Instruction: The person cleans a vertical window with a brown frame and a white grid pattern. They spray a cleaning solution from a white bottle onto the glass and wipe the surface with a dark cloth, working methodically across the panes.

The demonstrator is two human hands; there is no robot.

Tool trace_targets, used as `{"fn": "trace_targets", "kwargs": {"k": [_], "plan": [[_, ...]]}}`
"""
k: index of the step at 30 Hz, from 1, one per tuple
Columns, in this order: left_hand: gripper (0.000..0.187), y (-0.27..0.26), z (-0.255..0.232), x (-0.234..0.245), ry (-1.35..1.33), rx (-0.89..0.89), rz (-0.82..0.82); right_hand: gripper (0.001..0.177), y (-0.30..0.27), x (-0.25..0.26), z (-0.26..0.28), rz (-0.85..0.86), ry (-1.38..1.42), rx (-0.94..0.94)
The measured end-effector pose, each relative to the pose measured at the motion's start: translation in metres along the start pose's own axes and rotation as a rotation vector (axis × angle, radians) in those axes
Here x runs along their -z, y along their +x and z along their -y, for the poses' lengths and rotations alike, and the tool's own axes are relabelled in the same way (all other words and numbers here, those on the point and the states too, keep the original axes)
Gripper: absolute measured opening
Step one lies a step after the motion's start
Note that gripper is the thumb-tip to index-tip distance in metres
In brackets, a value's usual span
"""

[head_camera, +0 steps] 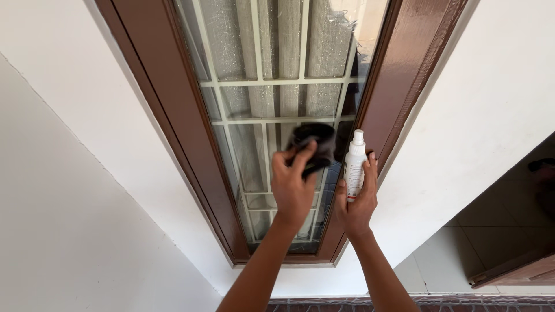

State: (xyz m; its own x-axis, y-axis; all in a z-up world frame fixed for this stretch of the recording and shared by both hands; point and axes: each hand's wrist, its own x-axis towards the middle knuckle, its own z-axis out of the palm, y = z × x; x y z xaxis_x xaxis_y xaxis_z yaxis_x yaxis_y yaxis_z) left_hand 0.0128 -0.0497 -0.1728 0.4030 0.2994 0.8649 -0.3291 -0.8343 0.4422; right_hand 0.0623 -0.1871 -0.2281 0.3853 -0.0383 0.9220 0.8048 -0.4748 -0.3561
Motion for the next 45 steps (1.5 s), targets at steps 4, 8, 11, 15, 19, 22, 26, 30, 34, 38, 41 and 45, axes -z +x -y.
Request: {"fn": "trace_targets", "kwargs": {"k": [4, 8, 11, 15, 19, 22, 26, 30, 34, 38, 41, 45], "plan": [[0.057, -0.013, 0.021, 0.003, -0.002, -0.006, 0.095, 0.059, 0.000, 0.001, -0.004, 0.004, 0.019, 0.024], [0.053, -0.020, 0.055, 0.034, 0.110, 0.067, 0.031, 0.059, -0.002, 0.003, -0.008, 0.022, 0.035, 0.010], [0.049, -0.008, 0.071, 0.066, 0.111, 0.175, -0.064, 0.059, -0.002, 0.003, -0.011, 0.029, 0.042, 0.017], [0.039, 0.009, 0.071, 0.084, 0.111, 0.154, -0.217, 0.059, -0.003, -0.001, -0.010, 0.026, 0.036, 0.021], [0.037, 0.016, 0.055, 0.056, 0.044, 0.194, -0.313, 0.059, -0.004, -0.003, -0.010, 0.029, 0.037, -0.009], [0.043, 0.016, 0.037, 0.026, -0.037, 0.187, -0.297, 0.058, -0.003, -0.004, -0.013, 0.015, 0.022, 0.039], [0.052, 0.005, 0.011, -0.006, -0.029, 0.092, -0.182, 0.060, -0.002, -0.001, -0.012, 0.011, 0.064, 0.023], [0.058, -0.014, -0.001, -0.018, -0.040, 0.001, -0.053, 0.062, -0.003, 0.007, -0.011, 0.036, 0.083, -0.015], [0.058, -0.022, 0.022, -0.007, 0.036, -0.043, 0.004, 0.061, -0.001, 0.012, -0.015, 0.062, 0.101, 0.010], [0.055, -0.019, 0.052, 0.031, 0.003, 0.119, 0.005, 0.061, 0.002, 0.015, -0.019, 0.056, 0.097, 0.050], [0.045, -0.004, 0.065, 0.066, 0.102, 0.179, -0.122, 0.058, 0.010, 0.021, -0.027, 0.035, 0.012, 0.167], [0.037, 0.017, 0.065, 0.080, 0.122, 0.198, -0.254, 0.058, 0.043, 0.025, -0.042, 0.041, -0.129, 0.270]]}}
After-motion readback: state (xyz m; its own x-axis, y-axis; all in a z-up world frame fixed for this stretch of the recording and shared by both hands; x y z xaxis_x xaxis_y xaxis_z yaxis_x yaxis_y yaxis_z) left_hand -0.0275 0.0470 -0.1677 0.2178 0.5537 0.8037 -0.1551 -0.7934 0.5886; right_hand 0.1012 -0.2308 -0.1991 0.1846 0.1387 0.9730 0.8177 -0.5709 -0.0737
